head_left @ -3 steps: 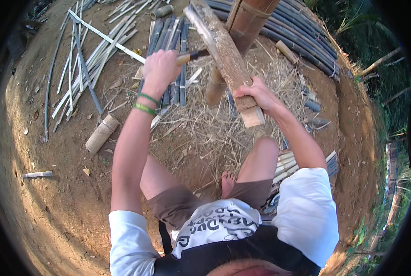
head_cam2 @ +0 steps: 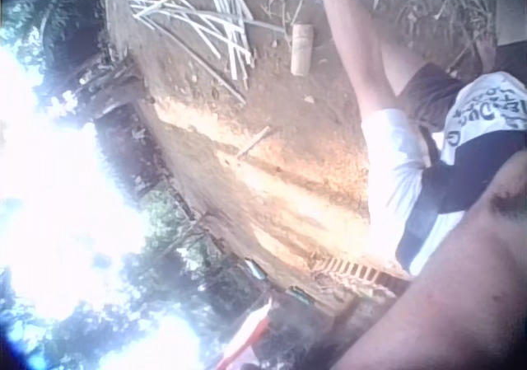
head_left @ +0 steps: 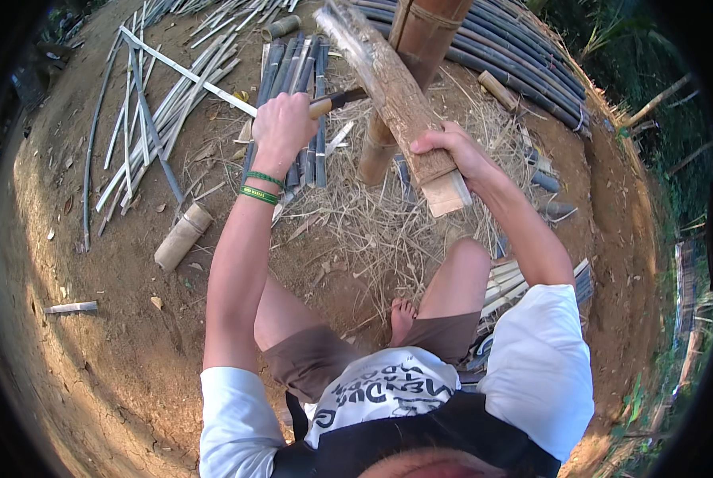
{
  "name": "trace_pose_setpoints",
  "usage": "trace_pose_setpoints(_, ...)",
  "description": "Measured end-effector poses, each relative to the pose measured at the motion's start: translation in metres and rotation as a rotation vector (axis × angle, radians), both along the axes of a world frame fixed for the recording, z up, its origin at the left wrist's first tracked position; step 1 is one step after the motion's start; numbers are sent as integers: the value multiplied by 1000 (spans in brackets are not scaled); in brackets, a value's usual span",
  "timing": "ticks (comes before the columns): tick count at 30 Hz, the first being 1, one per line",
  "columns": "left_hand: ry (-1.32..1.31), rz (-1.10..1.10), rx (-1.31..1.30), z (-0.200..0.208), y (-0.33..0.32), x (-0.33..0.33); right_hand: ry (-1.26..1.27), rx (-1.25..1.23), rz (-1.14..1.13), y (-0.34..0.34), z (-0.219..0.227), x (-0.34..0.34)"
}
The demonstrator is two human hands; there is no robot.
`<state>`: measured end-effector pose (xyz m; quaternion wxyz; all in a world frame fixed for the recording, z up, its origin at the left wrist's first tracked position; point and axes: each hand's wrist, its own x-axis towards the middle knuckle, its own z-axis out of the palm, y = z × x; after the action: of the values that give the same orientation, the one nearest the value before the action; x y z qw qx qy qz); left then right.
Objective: The person shaves a piece of split bamboo using a large blade, then uses a wooden block to hammer the blade through another section of bamboo to split it further.
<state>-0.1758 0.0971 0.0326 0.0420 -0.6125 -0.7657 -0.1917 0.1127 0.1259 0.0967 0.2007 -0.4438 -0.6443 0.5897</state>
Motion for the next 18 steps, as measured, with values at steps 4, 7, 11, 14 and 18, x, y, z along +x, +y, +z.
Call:
trace_pose_setpoints(4, 16, -17, 34, -6, 1, 1, 78, 528, -33, -9, 65, -16)
trace_pose_setpoints(7, 7, -18, 45, -10, -2, 4, 121, 842, 7, -6, 107, -21)
trace_pose_setpoints(11, 4, -17, 30, -8, -7, 0, 65, 995, -67, -12, 54, -20)
trace_pose_setpoints(14, -70, -61, 30, -21, -6, 7, -505, 742, -83, -13, -52, 3)
trace_pose_setpoints(18, -179, -41, 16, -69, 0, -2, -107, 60, -2, -3, -30, -4)
